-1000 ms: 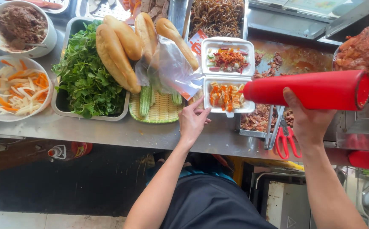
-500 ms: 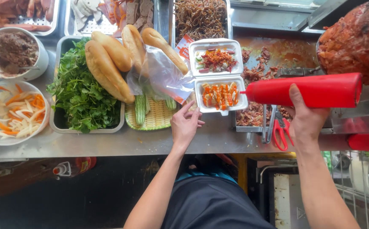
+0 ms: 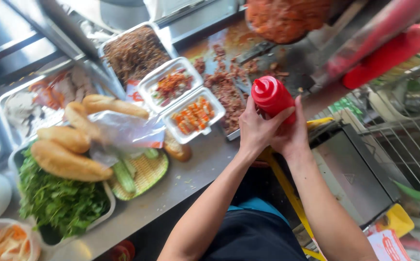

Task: The person assembles a meal in a white styrofoam container by adding sliced cucumbers, shredded vegetables, and cooked meat using tongs and scissors. They then add a red sauce from a squeeze bottle and place a fried flatbread into the container before closing it.

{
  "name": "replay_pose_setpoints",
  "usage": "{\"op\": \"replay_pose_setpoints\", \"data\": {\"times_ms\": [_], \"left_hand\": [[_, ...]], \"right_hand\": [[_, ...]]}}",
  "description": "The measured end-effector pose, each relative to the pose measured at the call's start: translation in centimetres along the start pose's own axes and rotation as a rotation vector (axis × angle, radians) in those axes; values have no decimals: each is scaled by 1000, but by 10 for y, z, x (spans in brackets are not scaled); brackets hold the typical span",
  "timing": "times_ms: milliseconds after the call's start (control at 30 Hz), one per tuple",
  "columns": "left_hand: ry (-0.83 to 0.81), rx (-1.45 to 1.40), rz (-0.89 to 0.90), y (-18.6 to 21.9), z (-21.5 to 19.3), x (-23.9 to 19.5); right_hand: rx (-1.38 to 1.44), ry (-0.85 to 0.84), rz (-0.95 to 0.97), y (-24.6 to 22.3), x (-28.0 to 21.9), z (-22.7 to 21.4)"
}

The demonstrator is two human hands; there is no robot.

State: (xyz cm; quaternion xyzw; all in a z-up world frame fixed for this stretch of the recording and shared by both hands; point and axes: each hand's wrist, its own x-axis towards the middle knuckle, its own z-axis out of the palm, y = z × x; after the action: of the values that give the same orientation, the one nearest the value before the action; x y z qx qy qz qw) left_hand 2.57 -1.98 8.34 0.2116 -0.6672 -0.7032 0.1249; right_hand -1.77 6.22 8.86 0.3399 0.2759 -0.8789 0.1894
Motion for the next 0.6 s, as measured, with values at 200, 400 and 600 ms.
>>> {"op": "replay_pose_setpoints", "data": {"times_ms": [200, 400, 600], "left_hand": [[-81, 193, 94, -2, 141, 18], [-41, 448, 171, -19, 229, 34], [116, 481, 28, -12, 235, 31]], "right_hand": [[-52, -40, 39, -130, 56, -100], [-145, 42, -49, -259, 172, -207], [109, -29, -22, -304, 253, -132]]}}
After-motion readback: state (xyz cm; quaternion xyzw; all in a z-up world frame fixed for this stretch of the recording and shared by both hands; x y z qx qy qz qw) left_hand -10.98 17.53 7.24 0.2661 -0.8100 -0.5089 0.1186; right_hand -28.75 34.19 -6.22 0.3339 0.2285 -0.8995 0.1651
